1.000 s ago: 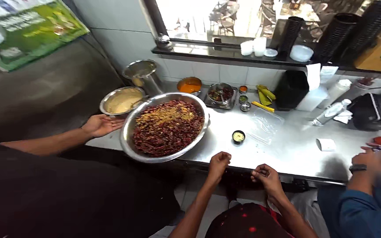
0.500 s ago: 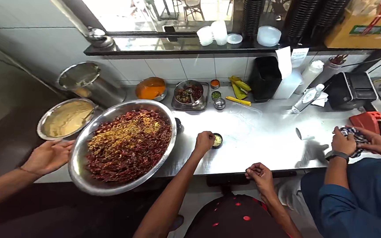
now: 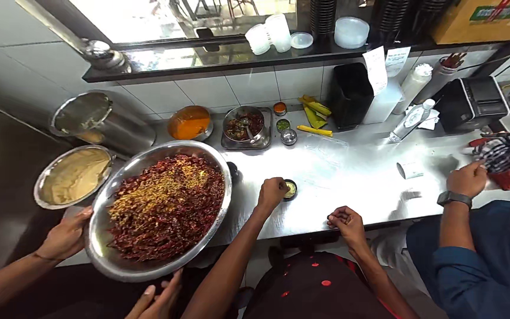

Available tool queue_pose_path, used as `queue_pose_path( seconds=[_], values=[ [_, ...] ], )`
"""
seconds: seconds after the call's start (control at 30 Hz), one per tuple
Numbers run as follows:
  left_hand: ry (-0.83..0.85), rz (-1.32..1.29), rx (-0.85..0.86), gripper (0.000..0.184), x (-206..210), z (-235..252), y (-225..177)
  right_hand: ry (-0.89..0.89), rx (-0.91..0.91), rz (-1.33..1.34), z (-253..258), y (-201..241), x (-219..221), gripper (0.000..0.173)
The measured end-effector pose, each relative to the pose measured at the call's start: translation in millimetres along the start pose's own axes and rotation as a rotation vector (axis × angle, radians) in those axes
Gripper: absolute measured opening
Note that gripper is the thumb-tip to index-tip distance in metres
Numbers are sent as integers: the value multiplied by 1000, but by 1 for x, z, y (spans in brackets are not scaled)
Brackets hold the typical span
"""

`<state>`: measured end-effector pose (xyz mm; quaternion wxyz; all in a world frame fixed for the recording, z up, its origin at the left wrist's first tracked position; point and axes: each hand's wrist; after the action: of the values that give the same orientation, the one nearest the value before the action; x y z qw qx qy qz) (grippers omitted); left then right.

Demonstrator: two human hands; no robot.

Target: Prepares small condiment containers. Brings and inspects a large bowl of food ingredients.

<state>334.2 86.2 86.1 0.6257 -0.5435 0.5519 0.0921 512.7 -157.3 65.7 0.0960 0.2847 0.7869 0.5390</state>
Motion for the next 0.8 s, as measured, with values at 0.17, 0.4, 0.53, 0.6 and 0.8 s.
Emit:
queue_pose_path(
  seconds=[0.17,0.4,0.53,0.6,0.8],
  values=[
    [17,60,61,17,1,-4,5,3,-31,-32,-7,-3,18,13],
    [-107,70,72,16,-1,-23,-3,-45,-62,-20,-11,-7,32,12],
    [-294,-79,251,27,23,-37,9,-40,-92,-6,-7,-1,39,12],
    [-380,-106,319,19,26,-53,6,-21,-103,-11,-4,2,43,12],
    [-467,-245,364,36,36,-55,15,22,-90,-40,4,9,55,13]
  ],
)
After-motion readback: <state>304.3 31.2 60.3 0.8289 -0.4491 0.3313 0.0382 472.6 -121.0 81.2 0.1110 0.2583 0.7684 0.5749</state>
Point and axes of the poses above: each hand's wrist, its own z-axis towards the middle knuckle, its own x-axis out of the palm, y = z × x, and after that the axes turned 7 degrees about x, right-handed
